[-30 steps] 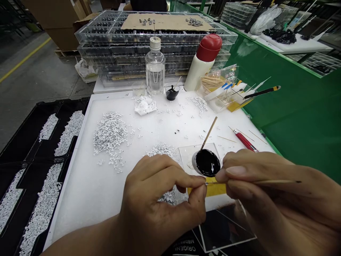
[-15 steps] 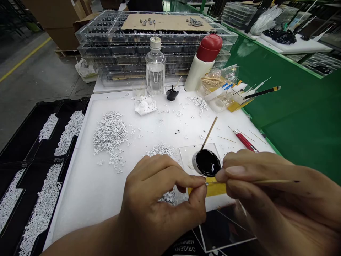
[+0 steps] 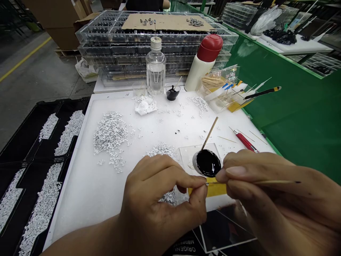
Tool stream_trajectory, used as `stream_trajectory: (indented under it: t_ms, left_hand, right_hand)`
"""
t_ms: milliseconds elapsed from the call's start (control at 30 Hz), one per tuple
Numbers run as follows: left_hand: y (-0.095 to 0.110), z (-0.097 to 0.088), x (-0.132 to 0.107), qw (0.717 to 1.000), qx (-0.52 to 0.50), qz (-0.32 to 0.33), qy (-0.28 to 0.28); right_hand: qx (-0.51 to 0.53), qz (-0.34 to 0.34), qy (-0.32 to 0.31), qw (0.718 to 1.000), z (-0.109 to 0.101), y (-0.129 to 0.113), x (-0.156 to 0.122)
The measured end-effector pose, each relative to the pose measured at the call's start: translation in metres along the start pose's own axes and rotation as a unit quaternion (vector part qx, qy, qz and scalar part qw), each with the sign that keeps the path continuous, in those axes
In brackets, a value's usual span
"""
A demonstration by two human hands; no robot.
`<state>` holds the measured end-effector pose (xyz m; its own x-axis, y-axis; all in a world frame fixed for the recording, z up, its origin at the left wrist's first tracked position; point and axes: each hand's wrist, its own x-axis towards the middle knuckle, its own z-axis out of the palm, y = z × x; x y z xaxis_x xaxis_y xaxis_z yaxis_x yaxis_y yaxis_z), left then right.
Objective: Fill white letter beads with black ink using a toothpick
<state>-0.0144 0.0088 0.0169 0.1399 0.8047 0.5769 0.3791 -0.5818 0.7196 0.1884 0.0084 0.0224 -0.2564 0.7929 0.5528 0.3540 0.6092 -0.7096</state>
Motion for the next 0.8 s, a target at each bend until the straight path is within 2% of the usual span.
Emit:
stream_trajectory:
  t_ms: [367,567,800]
  left_hand:
    - [0.001,0.002,0.000,1.000,0.001,0.000,0.001]
    - [0.002,0.001,-0.001,1.000,-0.001,-0.004,0.003]
    - [-0.001,0.003,-0.001,1.000,-0.002,-0.003,0.007]
  right_hand:
    - [0.016,0.006,-0.012,1.000,0.000,-0.001,0.001]
    - [0.059,0.036,0.082,0.994,0.007,-0.002,-0.008]
    - [0.083,0.029,0.087,0.992,0.005,0.001,-0.010]
